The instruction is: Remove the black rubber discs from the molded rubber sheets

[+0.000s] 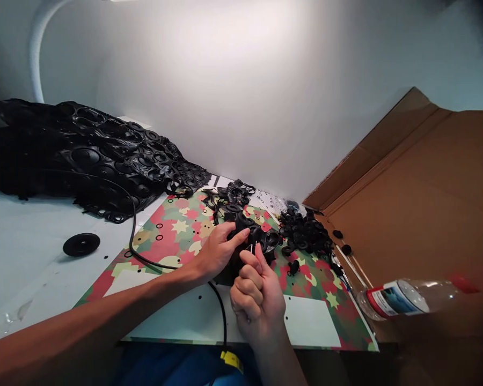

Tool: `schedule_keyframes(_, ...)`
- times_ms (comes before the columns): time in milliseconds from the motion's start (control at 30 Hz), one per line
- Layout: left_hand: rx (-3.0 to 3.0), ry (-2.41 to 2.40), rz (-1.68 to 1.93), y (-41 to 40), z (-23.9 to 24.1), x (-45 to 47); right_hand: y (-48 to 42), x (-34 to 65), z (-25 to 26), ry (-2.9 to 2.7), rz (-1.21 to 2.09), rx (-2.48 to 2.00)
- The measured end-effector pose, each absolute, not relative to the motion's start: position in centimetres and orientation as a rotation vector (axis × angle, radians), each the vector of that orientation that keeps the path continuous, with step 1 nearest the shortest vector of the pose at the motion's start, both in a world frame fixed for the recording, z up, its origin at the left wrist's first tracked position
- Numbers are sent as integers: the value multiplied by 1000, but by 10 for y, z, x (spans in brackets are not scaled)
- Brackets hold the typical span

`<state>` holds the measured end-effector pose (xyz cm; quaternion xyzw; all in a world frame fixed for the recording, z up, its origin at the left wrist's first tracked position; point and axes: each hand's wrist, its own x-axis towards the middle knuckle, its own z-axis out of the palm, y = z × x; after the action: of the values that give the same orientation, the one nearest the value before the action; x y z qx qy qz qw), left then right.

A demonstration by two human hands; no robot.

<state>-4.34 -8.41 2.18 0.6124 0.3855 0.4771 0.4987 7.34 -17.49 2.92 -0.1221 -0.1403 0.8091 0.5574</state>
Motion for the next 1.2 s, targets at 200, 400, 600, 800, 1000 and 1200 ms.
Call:
schedule_keyframes(200, 1244, 877, 1228, -73, 22, -44, -204, 83, 12, -351, 2029, -249)
schedule_keyframes(400, 1295, 933, 1265, -69, 17, -44, -219, 101, 16, -442, 2157, -434)
schedule_keyframes(600, 1414, 1178, 1248, -76, 26, -49, -194, 187, 49, -426, 1453, -607)
schedule_keyframes(800, 1381, 1274, 1241, -72, 23, -49, -140, 263, 52, -601, 1132, -878)
schedule_keyframes(1000, 1291, 1413, 1091, -67, 24, -55, -123, 280, 60, -565, 1194, -935)
schedule_keyframes(1200, 1323, 1392, 1029, -64, 36, -59, -158, 233, 62, -466, 1422, -828)
